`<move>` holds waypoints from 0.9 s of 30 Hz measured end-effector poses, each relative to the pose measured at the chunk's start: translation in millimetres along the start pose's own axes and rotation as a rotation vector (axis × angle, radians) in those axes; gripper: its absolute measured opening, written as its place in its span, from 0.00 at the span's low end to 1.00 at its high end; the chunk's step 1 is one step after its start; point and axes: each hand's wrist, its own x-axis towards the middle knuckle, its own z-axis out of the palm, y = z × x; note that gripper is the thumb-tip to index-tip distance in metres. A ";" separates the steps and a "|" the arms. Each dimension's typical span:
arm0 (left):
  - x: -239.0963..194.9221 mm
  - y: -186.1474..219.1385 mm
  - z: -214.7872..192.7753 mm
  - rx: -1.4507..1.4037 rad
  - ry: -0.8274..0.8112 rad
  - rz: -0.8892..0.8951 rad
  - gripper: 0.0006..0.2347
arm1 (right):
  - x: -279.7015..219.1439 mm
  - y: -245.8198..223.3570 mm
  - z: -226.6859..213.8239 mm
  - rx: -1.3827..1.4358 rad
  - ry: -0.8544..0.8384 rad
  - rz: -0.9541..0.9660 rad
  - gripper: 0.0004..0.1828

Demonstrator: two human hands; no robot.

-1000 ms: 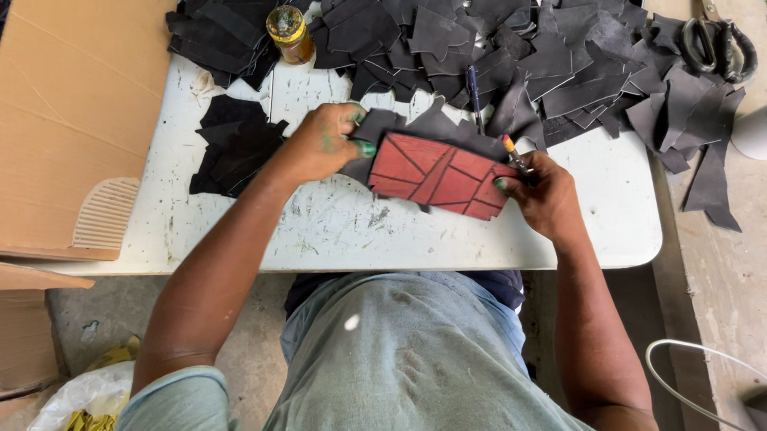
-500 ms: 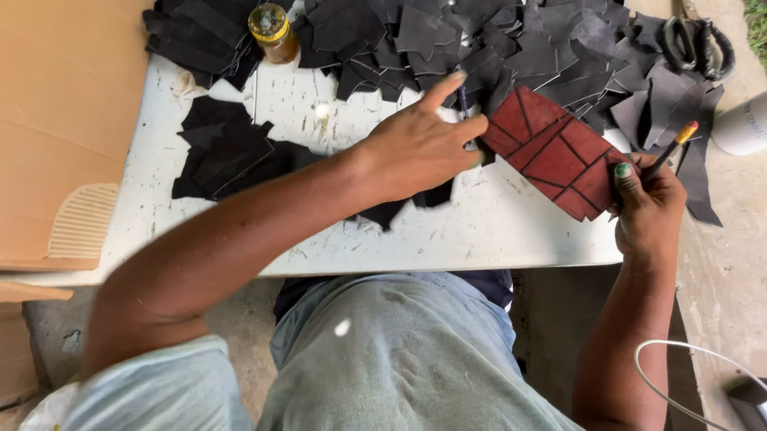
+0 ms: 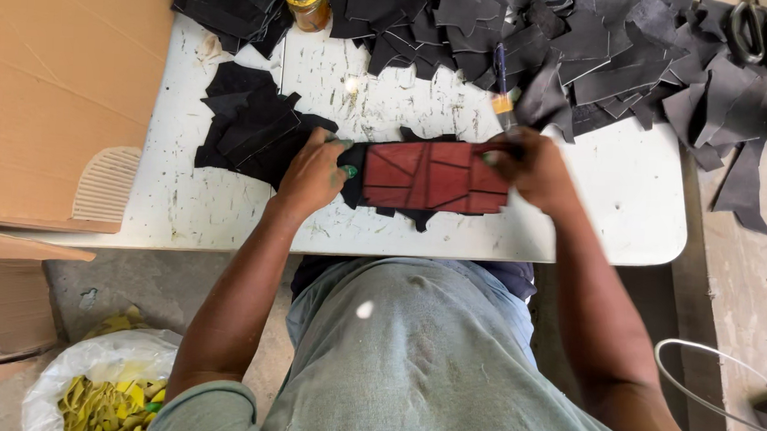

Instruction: The person uses a pencil to draw lines on a red rectangular piece of material placed on a white table. They handle several black leather pieces, aligning them with the red piece and marking them. The person repeatedly picks up, aligns, and marks the black pieces throughout the clip.

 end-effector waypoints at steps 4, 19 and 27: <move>7.0 -19.5 12.3 0.036 0.133 0.112 0.15 | 11.1 -23.8 31.0 -0.259 0.059 0.057 0.16; 9.2 -20.8 28.2 -1.153 0.047 0.162 0.20 | 9.9 21.3 -9.0 -0.155 -0.154 0.208 0.31; 18.0 -19.4 27.6 -1.299 0.017 -0.151 0.23 | 10.4 17.4 -17.1 0.306 -0.135 0.137 0.16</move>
